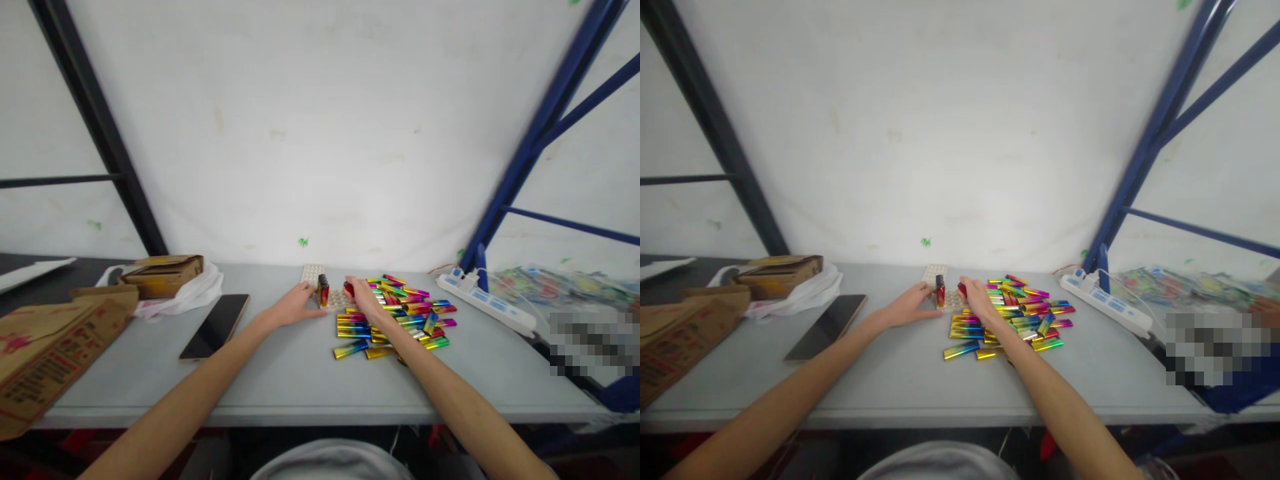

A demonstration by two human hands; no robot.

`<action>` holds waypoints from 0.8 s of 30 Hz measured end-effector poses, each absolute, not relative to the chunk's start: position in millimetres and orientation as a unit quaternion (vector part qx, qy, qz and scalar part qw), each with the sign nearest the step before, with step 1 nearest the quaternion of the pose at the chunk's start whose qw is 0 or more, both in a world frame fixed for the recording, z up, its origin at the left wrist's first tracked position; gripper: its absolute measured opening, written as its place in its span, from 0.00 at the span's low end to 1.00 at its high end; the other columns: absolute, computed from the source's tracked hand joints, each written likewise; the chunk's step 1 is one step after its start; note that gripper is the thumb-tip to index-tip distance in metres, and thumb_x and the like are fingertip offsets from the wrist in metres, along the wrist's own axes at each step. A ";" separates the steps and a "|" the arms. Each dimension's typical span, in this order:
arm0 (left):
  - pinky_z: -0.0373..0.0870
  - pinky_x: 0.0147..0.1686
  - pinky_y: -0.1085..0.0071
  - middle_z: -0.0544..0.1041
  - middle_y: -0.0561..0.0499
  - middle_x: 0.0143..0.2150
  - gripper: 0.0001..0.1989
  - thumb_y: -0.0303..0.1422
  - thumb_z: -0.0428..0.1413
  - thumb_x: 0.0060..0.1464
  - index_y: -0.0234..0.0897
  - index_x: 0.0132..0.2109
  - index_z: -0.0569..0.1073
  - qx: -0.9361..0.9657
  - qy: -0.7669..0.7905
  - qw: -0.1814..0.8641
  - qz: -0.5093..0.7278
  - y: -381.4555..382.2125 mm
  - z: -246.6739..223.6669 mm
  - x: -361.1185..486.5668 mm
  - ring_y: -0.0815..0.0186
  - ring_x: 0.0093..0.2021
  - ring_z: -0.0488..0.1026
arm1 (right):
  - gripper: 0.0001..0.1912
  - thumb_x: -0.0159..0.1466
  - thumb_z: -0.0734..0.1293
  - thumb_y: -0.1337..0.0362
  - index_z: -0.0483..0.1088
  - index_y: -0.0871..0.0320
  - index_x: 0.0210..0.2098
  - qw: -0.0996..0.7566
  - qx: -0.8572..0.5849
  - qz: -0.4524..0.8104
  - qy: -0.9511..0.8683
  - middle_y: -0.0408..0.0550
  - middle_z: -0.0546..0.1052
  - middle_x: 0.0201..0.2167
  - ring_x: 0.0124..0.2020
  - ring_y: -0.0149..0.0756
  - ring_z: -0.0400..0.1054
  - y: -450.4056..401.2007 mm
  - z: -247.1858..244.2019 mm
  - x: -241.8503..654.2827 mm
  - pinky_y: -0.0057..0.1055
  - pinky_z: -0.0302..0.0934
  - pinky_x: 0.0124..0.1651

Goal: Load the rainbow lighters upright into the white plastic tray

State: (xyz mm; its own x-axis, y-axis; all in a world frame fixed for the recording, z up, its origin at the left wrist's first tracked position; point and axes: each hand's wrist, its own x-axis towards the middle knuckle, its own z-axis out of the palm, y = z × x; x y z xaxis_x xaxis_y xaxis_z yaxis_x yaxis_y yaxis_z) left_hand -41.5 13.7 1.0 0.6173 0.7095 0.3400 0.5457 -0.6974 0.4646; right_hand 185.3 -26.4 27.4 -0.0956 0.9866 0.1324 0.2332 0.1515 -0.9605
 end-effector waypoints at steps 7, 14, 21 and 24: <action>0.69 0.48 0.63 0.76 0.43 0.45 0.32 0.58 0.62 0.52 0.36 0.52 0.77 0.887 0.354 0.149 0.256 14.6 0.0 -42.1 0.55 0.45 0.72 | 0.24 0.67 0.54 0.52 0.56 0.53 0.17 0.451 -0.505 0.362 -0.641 0.39 0.55 0.14 0.19 0.32 0.51 -20.1 18.7 185.3 0.30 0.48 0.26; 0.69 0.50 0.61 0.76 0.42 0.47 0.31 0.56 0.62 0.54 0.36 0.54 0.77 0.893 0.353 0.140 0.242 13.3 2.0 -41.7 0.54 0.46 0.73 | 0.29 0.71 0.52 0.40 0.71 0.55 0.40 0.471 -0.469 0.318 -0.676 0.38 0.64 0.22 0.22 0.33 0.59 -22.8 20.3 185.8 0.28 0.55 0.27; 0.70 0.48 0.61 0.76 0.43 0.45 0.32 0.57 0.62 0.52 0.36 0.53 0.77 0.888 0.353 0.149 0.254 14.2 1.6 -42.3 0.55 0.45 0.72 | 0.17 0.67 0.67 0.48 0.73 0.57 0.38 0.453 -0.431 0.150 -0.766 0.51 0.76 0.39 0.41 0.39 0.70 -27.8 25.8 186.0 0.33 0.65 0.45; 0.70 0.50 0.62 0.77 0.44 0.45 0.31 0.57 0.63 0.52 0.37 0.51 0.77 0.890 0.344 0.161 0.252 15.0 2.4 -43.3 0.55 0.46 0.72 | 0.16 0.65 0.70 0.49 0.74 0.57 0.34 0.406 -0.464 0.111 -0.780 0.49 0.78 0.31 0.35 0.39 0.71 -30.5 28.2 184.6 0.34 0.65 0.43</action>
